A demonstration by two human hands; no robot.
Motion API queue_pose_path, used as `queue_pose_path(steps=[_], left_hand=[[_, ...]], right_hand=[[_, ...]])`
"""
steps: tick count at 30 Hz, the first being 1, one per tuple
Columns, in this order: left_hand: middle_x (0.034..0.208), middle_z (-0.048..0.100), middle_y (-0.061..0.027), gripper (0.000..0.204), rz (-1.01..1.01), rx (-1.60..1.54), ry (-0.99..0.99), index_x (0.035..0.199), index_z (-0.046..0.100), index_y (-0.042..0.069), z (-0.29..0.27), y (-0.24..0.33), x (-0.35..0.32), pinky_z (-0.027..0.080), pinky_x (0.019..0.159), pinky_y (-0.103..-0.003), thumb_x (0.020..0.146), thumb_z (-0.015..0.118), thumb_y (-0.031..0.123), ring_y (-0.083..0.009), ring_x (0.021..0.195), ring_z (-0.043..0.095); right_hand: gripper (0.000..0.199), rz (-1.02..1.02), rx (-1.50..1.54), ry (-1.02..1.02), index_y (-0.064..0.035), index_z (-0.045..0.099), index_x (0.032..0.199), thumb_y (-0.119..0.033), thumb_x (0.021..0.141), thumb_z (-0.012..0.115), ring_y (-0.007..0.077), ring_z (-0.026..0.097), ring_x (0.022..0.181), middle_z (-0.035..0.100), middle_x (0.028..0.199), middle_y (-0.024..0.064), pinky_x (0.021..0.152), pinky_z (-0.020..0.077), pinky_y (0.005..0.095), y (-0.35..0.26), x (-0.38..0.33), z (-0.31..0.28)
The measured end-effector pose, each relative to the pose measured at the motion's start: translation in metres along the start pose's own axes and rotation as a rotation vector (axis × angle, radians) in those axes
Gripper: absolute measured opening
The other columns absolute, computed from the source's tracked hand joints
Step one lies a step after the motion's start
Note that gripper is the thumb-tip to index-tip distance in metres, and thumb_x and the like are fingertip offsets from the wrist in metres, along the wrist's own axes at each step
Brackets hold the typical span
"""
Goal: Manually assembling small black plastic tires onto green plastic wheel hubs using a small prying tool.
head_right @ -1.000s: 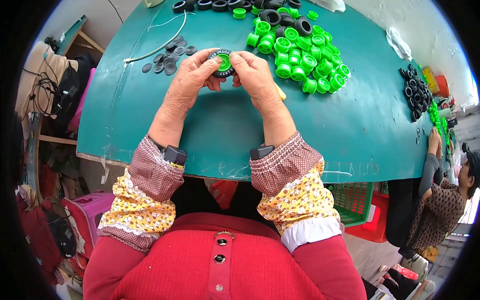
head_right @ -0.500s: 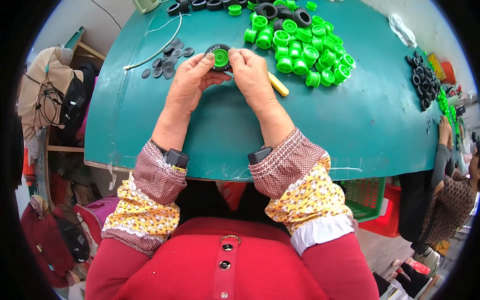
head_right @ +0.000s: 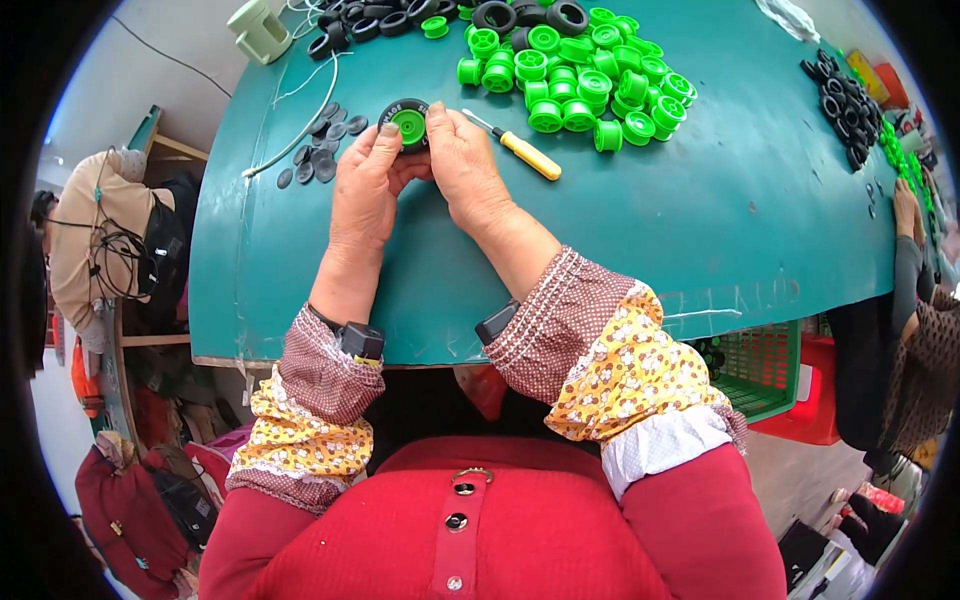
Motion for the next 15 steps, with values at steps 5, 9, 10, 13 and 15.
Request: queue_pose_path(steps=[5, 9, 10, 13, 15], left_hand=[[0.084, 0.060, -0.0081, 0.022, 0.017, 0.015, 0.069, 0.097, 0.052, -0.002, 0.006, -0.003, -0.001, 0.049, 0.057, -0.023, 0.088, 0.048, 0.017, -0.0146, 0.066, 0.061], [0.085, 0.060, -0.0091, 0.024, 0.066, 0.106, 0.064, 0.098, 0.053, -0.003, 0.012, -0.001, -0.002, 0.050, 0.062, -0.027, 0.088, 0.047, 0.019, -0.0164, 0.069, 0.061], [0.085, 0.060, -0.0091, 0.024, 0.061, 0.108, 0.060, 0.098, 0.053, -0.003, 0.012, -0.002, -0.002, 0.050, 0.062, -0.027, 0.088, 0.047, 0.019, -0.0164, 0.069, 0.061], [0.084, 0.060, -0.0085, 0.023, 0.136, 0.193, 0.068, 0.098, 0.053, -0.002, 0.011, -0.002, -0.004, 0.050, 0.062, -0.026, 0.088, 0.048, 0.018, -0.0155, 0.069, 0.060], [0.084, 0.060, -0.0081, 0.022, 0.143, 0.173, 0.064, 0.098, 0.053, -0.002, 0.013, 0.000, -0.005, 0.049, 0.061, -0.024, 0.088, 0.048, 0.017, -0.0144, 0.068, 0.060]], right_hand=[[0.035, -0.016, 0.036, -0.007, -0.0034, 0.051, 0.097, -0.034, 0.092, 0.034, 0.0148, 0.059, 0.068, 0.058, 0.085, 0.0070, 0.063, 0.0494, 0.0264, -0.002, -0.004, 0.000], [0.035, 0.007, 0.107, 0.011, -0.0028, 0.051, 0.095, -0.032, 0.092, 0.033, 0.0147, 0.058, 0.066, 0.058, 0.083, 0.0076, 0.059, 0.0494, 0.0266, -0.004, -0.002, -0.002], [0.034, 0.003, 0.162, 0.026, -0.0020, 0.052, 0.092, -0.030, 0.092, 0.033, 0.0146, 0.058, 0.062, 0.058, 0.080, 0.0080, 0.054, 0.0492, 0.0261, -0.004, -0.002, -0.001], [0.035, 0.014, 0.181, 0.018, -0.0012, 0.051, 0.093, -0.031, 0.092, 0.033, 0.0172, 0.060, 0.065, 0.058, 0.082, 0.0096, 0.057, 0.0511, 0.0282, -0.008, -0.006, 0.003], [0.035, 0.038, 0.180, 0.007, -0.0015, 0.052, 0.094, -0.032, 0.092, 0.034, 0.0176, 0.060, 0.067, 0.058, 0.082, 0.0098, 0.058, 0.0513, 0.0288, -0.007, -0.005, 0.000]])
Point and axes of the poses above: each hand's wrist, its own x-axis towards the middle knuckle, its own z-axis out of the palm, y = z × x, the point moved 2 cm from there along x, towards the middle knuckle
